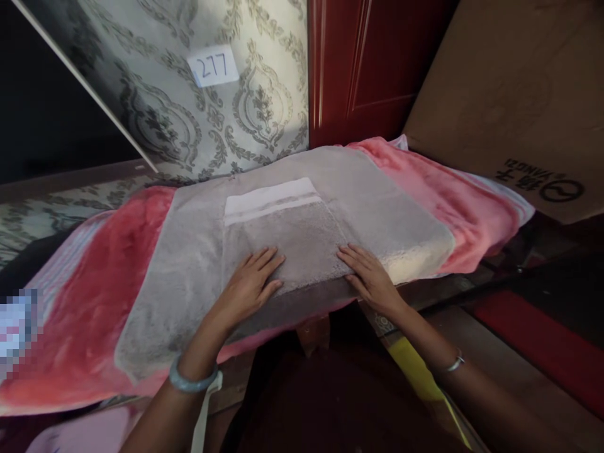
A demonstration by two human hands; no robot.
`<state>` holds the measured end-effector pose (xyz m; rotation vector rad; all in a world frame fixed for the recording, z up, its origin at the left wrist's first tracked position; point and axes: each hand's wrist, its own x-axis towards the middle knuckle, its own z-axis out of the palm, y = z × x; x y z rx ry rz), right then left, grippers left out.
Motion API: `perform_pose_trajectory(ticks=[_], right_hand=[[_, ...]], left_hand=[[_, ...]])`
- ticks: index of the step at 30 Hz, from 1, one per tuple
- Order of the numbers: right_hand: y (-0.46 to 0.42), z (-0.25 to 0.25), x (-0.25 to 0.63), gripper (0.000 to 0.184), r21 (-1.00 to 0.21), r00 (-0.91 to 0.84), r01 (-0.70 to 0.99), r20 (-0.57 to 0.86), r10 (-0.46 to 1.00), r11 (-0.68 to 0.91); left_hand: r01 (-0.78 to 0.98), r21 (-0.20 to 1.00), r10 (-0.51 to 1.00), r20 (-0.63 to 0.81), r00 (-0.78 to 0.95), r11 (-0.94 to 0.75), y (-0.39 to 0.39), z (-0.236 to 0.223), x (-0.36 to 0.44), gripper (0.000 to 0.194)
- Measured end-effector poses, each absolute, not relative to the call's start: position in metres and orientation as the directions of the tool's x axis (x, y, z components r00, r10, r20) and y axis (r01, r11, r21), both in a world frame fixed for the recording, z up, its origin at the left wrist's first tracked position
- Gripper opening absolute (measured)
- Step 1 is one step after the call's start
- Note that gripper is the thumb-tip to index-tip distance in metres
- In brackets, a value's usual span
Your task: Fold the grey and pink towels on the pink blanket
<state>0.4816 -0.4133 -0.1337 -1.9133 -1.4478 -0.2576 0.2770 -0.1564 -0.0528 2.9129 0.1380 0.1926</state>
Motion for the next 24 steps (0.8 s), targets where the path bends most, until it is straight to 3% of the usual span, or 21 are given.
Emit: perform_pose_trajectory(ticks=[3, 6, 9, 11, 16, 21, 24], right_hand=[[-0.416, -0.133, 0.482, 0.047, -0.494, 0.398, 0.864, 0.552, 0.733, -0.098], [-0.414, -0.129, 0.482, 0.048, -0.584, 0.495, 0.803, 0.541, 0.680, -0.120], [-0.407, -0.122, 0.487, 0.055, -0.686, 0.637, 0.699, 0.470, 0.612, -0.201], [-0.398, -0.115, 0.495, 0.058, -0.716, 0.697, 0.643, 0.401, 0.595, -0.270], [-0.375, -0.101, 0.515, 0.060, -0.690, 0.743, 0.592, 0.268, 0.614, -0.416], [-0.366, -0.106, 0.525, 0.060, -0.771, 0.753, 0.542, 0.270, 0.601, -0.333], [-0.364, -0.111, 0.528, 0.057, -0.808, 0.764, 0.506, 0.255, 0.593, -0.304]], left_hand=[[0.164, 0.275, 0.229, 0.224, 0.947, -0.947, -0.155, -0.061, 0.242, 0.051], [0.307, 0.453, 0.482, 0.346, 0.805, -0.837, -0.152, -0.073, 0.210, 0.049], [0.367, 0.687, 0.712, 0.314, 0.628, -0.627, -0.149, -0.080, 0.195, 0.052], [0.379, 0.772, 0.789, 0.244, 0.563, -0.510, -0.146, -0.081, 0.196, 0.056], [0.436, 0.757, 0.817, 0.217, 0.534, -0.486, -0.138, -0.077, 0.217, 0.063], [0.345, 0.800, 0.811, 0.273, 0.517, -0.490, -0.142, -0.078, 0.230, 0.059], [0.326, 0.835, 0.821, 0.231, 0.522, -0.443, -0.139, -0.079, 0.230, 0.062]])
